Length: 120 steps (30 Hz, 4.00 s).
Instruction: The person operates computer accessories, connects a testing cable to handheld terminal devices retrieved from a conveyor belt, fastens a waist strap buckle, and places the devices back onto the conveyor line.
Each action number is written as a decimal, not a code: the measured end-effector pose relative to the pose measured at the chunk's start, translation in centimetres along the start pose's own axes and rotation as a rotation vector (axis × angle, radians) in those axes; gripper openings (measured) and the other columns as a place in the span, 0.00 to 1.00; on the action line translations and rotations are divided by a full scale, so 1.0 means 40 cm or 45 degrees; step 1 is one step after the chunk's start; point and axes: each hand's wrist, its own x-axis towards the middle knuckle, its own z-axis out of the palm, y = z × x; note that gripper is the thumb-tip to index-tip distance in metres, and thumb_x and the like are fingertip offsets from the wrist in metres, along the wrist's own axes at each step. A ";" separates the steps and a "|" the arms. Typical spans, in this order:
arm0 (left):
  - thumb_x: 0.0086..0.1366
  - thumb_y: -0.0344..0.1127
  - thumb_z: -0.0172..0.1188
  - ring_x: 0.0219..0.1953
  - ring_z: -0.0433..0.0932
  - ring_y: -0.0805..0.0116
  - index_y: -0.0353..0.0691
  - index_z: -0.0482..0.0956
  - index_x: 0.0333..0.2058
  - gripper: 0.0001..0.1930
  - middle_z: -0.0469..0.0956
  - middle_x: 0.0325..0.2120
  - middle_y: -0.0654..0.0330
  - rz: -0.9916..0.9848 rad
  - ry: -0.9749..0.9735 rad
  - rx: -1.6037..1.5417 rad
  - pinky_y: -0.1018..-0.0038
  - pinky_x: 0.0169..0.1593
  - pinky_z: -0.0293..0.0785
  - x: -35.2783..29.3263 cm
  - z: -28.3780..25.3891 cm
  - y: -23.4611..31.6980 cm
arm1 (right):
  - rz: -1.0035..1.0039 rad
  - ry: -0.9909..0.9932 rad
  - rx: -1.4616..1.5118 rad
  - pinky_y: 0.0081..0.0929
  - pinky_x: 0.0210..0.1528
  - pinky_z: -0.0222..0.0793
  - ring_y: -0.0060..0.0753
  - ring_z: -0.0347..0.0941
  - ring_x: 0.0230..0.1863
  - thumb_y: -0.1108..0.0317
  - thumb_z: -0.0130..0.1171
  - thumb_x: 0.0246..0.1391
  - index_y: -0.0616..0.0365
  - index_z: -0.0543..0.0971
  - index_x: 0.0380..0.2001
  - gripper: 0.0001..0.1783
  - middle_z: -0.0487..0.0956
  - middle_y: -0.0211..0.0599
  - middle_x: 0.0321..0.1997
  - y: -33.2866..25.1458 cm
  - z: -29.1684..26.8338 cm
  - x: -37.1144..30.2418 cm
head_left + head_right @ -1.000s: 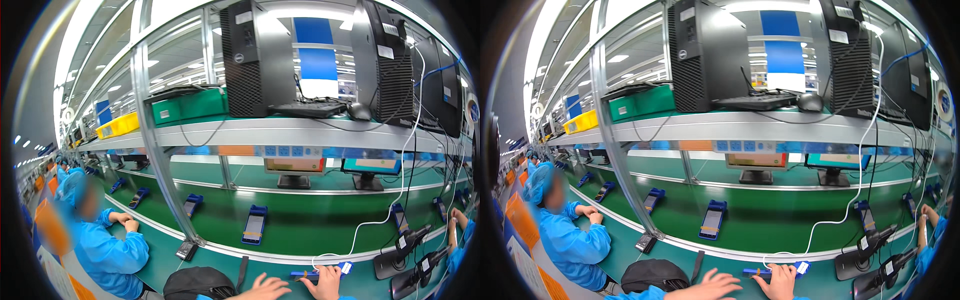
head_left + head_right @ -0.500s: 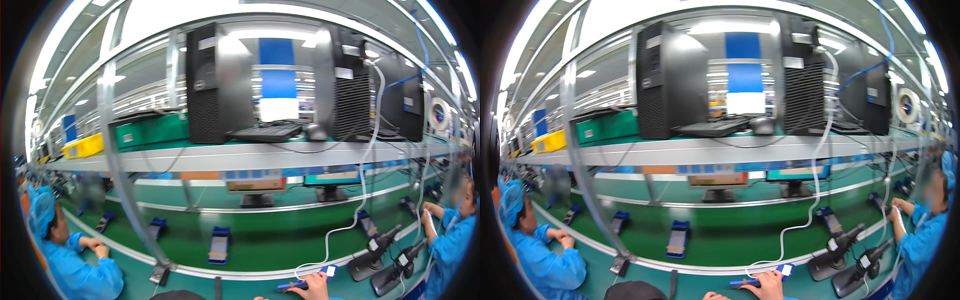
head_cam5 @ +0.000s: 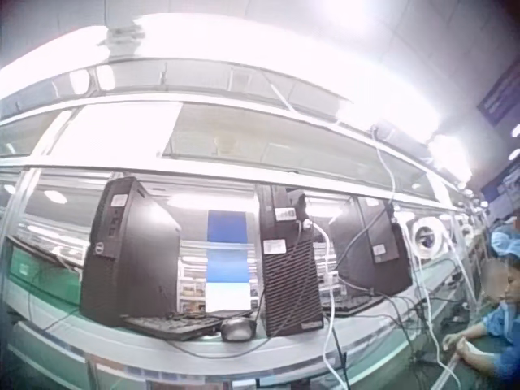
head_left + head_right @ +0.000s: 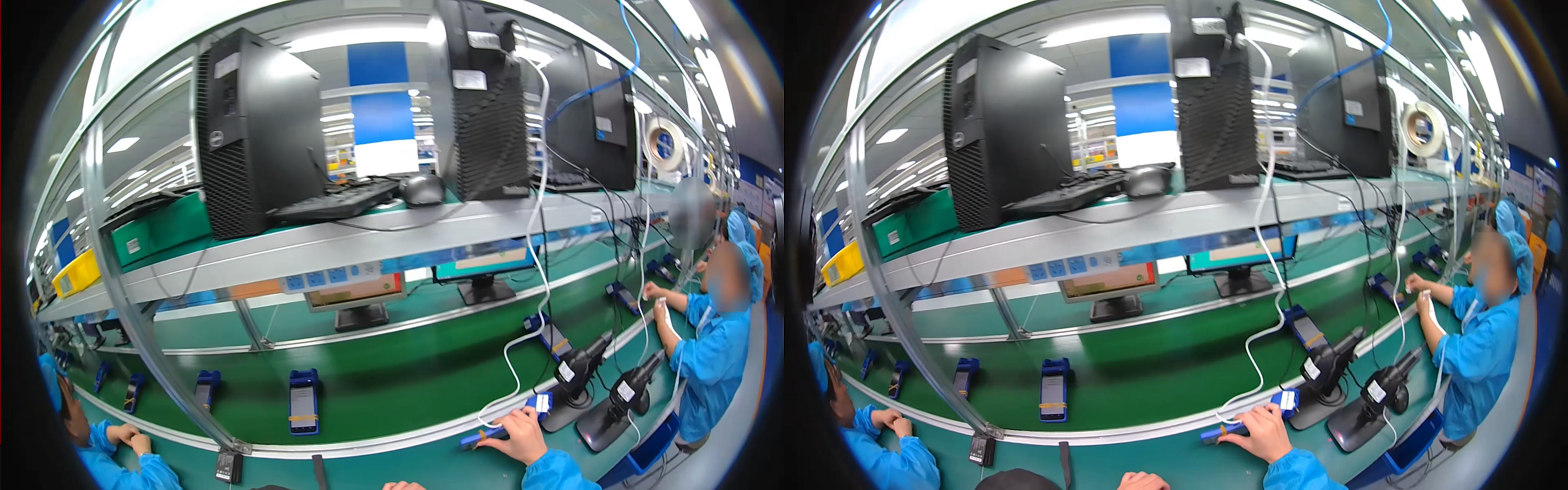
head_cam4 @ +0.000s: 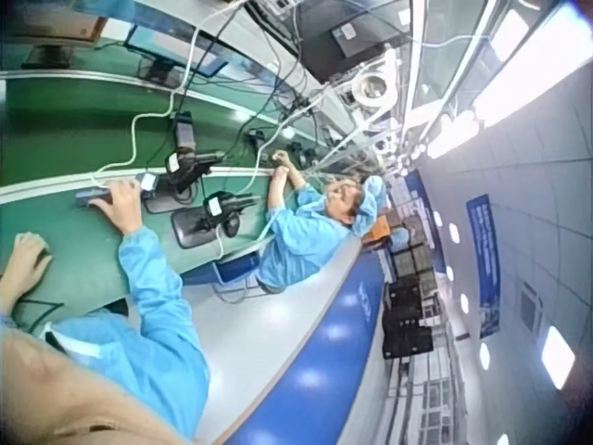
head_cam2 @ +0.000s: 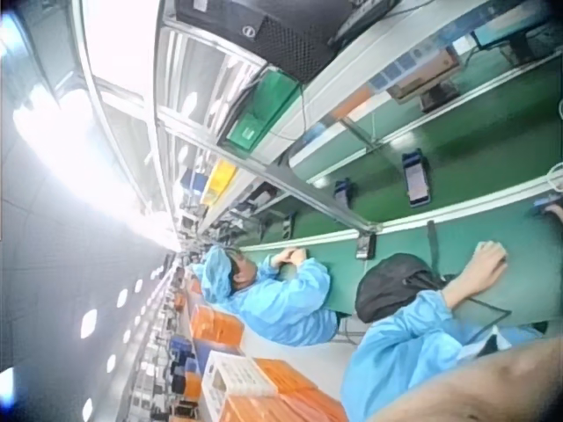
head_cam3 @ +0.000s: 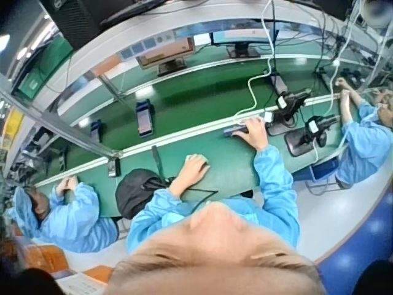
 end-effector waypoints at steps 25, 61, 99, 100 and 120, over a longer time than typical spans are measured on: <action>0.70 0.38 0.64 0.46 0.77 0.48 0.41 0.81 0.40 0.08 0.79 0.38 0.53 -0.047 0.003 -0.036 0.54 0.53 0.68 0.016 0.007 0.004 | 0.110 -0.032 0.085 0.38 0.50 0.61 0.36 0.76 0.35 0.44 0.86 0.37 0.52 0.85 0.37 0.30 0.80 0.29 0.31 0.009 -0.010 -0.016; 0.82 0.40 0.52 0.49 0.85 0.52 0.37 0.76 0.57 0.15 0.85 0.46 0.45 -0.393 0.300 -0.765 0.62 0.54 0.78 0.072 0.021 0.079 | -0.389 0.592 0.552 0.38 0.47 0.76 0.39 0.82 0.42 0.64 0.82 0.47 0.55 0.84 0.38 0.17 0.84 0.32 0.35 -0.133 -0.261 0.300; 0.82 0.41 0.53 0.48 0.85 0.47 0.36 0.77 0.56 0.15 0.85 0.45 0.44 -0.389 0.363 -0.872 0.61 0.52 0.79 0.079 0.021 0.073 | 0.297 0.961 -0.176 0.51 0.70 0.69 0.73 0.71 0.68 0.38 0.78 0.50 0.83 0.54 0.73 0.69 0.69 0.75 0.69 -0.037 -0.317 0.940; 0.82 0.40 0.53 0.48 0.85 0.47 0.36 0.77 0.56 0.15 0.85 0.45 0.44 -0.395 0.360 -0.876 0.61 0.52 0.79 0.079 0.022 0.074 | 0.273 0.957 -0.150 0.51 0.70 0.69 0.72 0.71 0.68 0.38 0.78 0.50 0.82 0.54 0.73 0.69 0.70 0.74 0.69 -0.027 -0.322 0.938; 0.81 0.40 0.53 0.47 0.86 0.51 0.35 0.78 0.56 0.15 0.86 0.43 0.45 -0.481 0.320 -0.857 0.62 0.52 0.79 0.076 0.025 0.079 | 0.357 0.972 -0.279 0.61 0.75 0.54 0.70 0.59 0.74 0.43 0.80 0.48 0.76 0.52 0.76 0.69 0.61 0.69 0.75 0.029 -0.369 0.902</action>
